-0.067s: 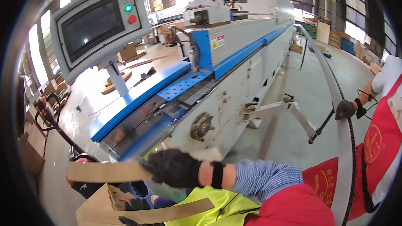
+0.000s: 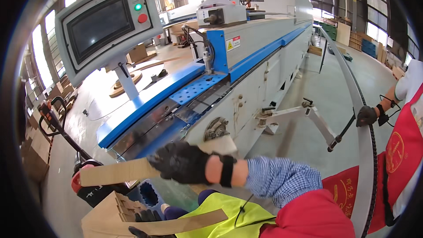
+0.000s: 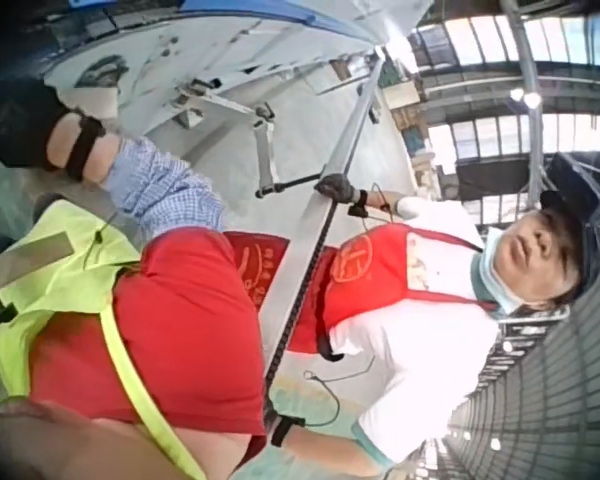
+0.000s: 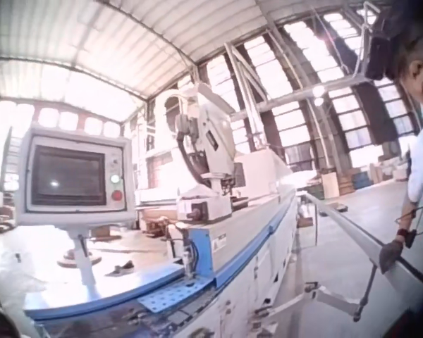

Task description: Feeding long wooden boards from a pallet into an industrial edge-banding machine.

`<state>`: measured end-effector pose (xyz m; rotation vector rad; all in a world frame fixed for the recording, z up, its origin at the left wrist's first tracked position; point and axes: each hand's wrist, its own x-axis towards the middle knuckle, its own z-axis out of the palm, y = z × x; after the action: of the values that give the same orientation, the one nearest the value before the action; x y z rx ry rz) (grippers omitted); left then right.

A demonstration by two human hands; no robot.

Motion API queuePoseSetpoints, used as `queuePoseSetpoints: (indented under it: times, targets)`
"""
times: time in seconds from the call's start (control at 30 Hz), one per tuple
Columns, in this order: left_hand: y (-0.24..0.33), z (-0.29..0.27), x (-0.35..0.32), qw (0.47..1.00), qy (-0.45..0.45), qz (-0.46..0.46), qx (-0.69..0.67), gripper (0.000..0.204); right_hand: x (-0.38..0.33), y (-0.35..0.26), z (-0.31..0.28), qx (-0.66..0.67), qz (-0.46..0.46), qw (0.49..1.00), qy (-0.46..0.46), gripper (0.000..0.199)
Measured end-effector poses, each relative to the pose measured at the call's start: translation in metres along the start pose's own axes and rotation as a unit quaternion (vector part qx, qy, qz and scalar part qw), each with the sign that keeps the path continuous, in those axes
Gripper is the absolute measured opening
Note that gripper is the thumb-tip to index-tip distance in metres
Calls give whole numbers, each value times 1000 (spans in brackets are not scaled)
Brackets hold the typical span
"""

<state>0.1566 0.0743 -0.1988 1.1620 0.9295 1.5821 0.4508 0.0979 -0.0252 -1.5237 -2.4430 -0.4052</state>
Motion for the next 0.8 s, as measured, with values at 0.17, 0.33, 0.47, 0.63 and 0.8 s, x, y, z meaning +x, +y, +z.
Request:
queuePoseSetpoints:
  times: [0.17, 0.33, 0.47, 0.63, 0.8]
  targets:
    - [-1, -2, -14, 969, 66, -171, -166, 80, 43, 62, 59, -41, -37, 995, 81, 49]
    - [4, -12, -8, 954, 86, -229, -174, 83, 84, 73, 57, -95, -32, 984, 150, 39]
    - [-16, -30, -8, 950, 90, -226, -194, 76, 91, 71, 60, -84, 127, 987, 42, 20]
    - [-78, -66, -12, 976, -105, -5, 188, 62, 91, 49, 60, -79, 175, 980, 50, 25]
    - [-67, -50, -8, 900, 20, -246, -359, 74, 69, 11, 77, 62, 129, 982, 125, 73]
